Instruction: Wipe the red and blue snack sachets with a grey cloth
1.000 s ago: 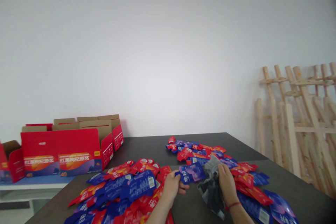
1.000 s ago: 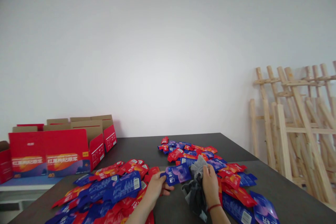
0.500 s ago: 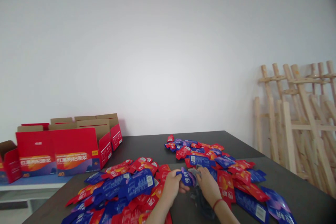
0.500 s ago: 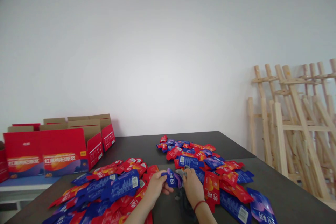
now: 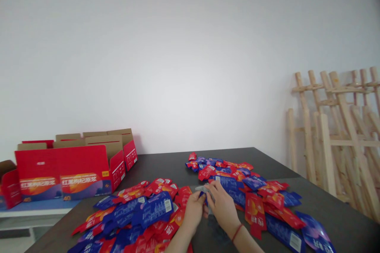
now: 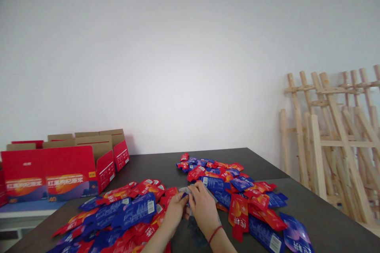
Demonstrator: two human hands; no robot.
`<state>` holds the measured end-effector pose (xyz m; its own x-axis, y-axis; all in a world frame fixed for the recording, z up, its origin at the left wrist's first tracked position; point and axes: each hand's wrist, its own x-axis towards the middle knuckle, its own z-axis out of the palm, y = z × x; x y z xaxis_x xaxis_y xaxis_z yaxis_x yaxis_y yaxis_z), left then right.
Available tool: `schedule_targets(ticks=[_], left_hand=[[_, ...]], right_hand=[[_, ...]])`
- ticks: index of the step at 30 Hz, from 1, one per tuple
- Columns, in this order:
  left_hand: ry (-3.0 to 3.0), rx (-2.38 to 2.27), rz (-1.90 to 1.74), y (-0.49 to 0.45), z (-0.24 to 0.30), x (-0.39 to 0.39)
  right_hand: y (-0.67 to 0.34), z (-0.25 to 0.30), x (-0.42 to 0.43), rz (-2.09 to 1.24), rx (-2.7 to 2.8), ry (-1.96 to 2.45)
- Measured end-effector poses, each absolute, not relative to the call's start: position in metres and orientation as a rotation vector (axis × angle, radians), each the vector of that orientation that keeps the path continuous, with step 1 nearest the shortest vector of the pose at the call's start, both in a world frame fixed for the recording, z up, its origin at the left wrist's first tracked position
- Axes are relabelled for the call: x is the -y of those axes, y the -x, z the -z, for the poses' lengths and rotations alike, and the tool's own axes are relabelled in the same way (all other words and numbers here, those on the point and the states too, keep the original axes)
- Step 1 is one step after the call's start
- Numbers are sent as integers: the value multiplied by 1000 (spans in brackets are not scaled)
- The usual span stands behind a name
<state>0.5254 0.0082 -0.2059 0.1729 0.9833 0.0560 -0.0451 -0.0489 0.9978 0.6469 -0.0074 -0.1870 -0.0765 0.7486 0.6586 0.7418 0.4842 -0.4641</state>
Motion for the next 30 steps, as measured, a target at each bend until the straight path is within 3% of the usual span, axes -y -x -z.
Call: schedule_targets(ticks=[7, 14, 18, 25, 30], left_hand=[[-1129, -973, -1268, -505, 195, -14], [-736, -810, -1307, -515, 207, -14], [-943, -790, -1236, -522, 210, -10], [-1615, -1004, -777, -498, 196, -8], [-1677, -1078, -951, -487, 188, -18]], right_hand=[[-684, 217, -18, -116, 1668, 1445], [-708, 198, -21, -185, 1449, 1410], [-706, 191, -14, -210, 1439, 1322], [-704, 198, -9, -169, 1469, 1318], [-705, 193, -7, -168, 1488, 1296]])
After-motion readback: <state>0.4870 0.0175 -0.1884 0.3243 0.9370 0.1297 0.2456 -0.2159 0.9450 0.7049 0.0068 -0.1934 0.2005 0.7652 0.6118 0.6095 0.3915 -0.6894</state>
